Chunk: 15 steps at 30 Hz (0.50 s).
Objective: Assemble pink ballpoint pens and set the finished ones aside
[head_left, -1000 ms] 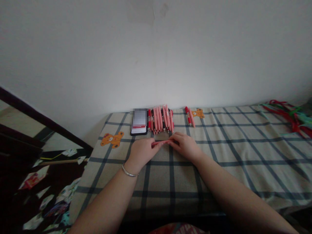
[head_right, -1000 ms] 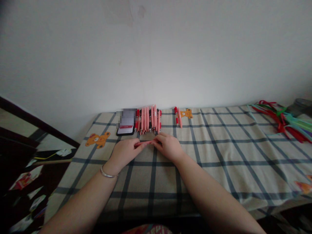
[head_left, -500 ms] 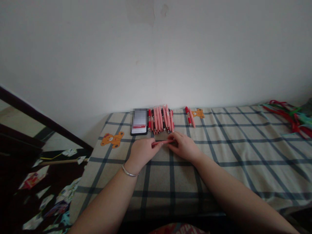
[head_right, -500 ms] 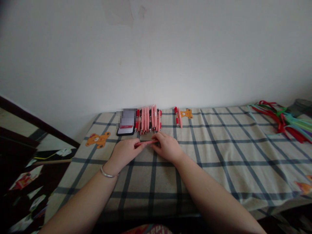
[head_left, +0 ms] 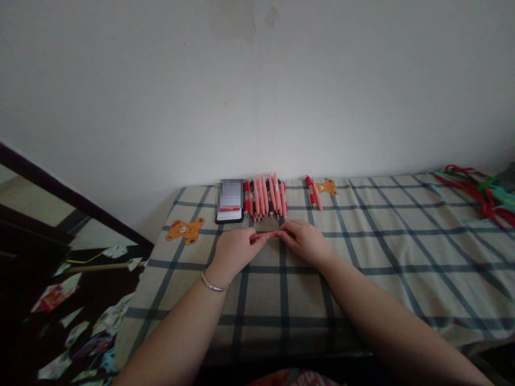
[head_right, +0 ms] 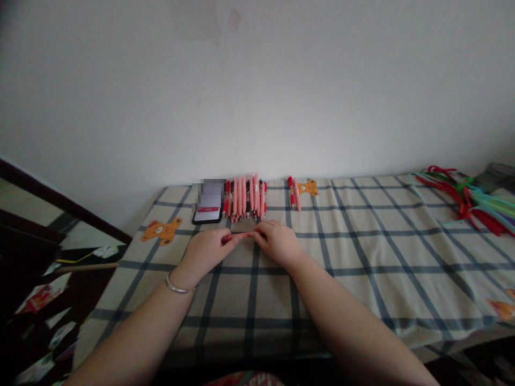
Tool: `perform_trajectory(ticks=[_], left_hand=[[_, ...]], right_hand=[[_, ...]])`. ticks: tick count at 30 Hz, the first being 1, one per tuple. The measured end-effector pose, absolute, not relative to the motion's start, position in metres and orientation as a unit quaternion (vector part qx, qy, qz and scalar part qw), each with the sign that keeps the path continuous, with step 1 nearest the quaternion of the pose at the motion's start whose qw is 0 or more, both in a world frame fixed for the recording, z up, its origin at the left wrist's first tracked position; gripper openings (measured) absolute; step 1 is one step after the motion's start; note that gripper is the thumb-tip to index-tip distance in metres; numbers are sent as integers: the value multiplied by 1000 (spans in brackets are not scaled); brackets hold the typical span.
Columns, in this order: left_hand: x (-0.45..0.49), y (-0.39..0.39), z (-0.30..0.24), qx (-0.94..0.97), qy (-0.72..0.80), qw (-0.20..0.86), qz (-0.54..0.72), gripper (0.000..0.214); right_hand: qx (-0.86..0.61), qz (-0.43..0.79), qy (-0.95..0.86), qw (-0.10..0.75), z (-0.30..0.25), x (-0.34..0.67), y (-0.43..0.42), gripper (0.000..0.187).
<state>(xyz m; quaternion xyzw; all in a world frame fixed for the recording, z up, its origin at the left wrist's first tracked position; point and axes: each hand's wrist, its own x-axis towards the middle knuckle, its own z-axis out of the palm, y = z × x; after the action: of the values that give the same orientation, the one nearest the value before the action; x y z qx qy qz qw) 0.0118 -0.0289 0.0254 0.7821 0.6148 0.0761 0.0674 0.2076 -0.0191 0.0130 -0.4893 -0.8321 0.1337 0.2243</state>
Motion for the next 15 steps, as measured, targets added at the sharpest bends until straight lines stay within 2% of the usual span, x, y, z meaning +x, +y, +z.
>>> perform_trajectory(ticks=[15], left_hand=[[10,-28,23,786,611,61,73,64]], right_hand=[[-467,152,-825,280,11,208,-20,6]])
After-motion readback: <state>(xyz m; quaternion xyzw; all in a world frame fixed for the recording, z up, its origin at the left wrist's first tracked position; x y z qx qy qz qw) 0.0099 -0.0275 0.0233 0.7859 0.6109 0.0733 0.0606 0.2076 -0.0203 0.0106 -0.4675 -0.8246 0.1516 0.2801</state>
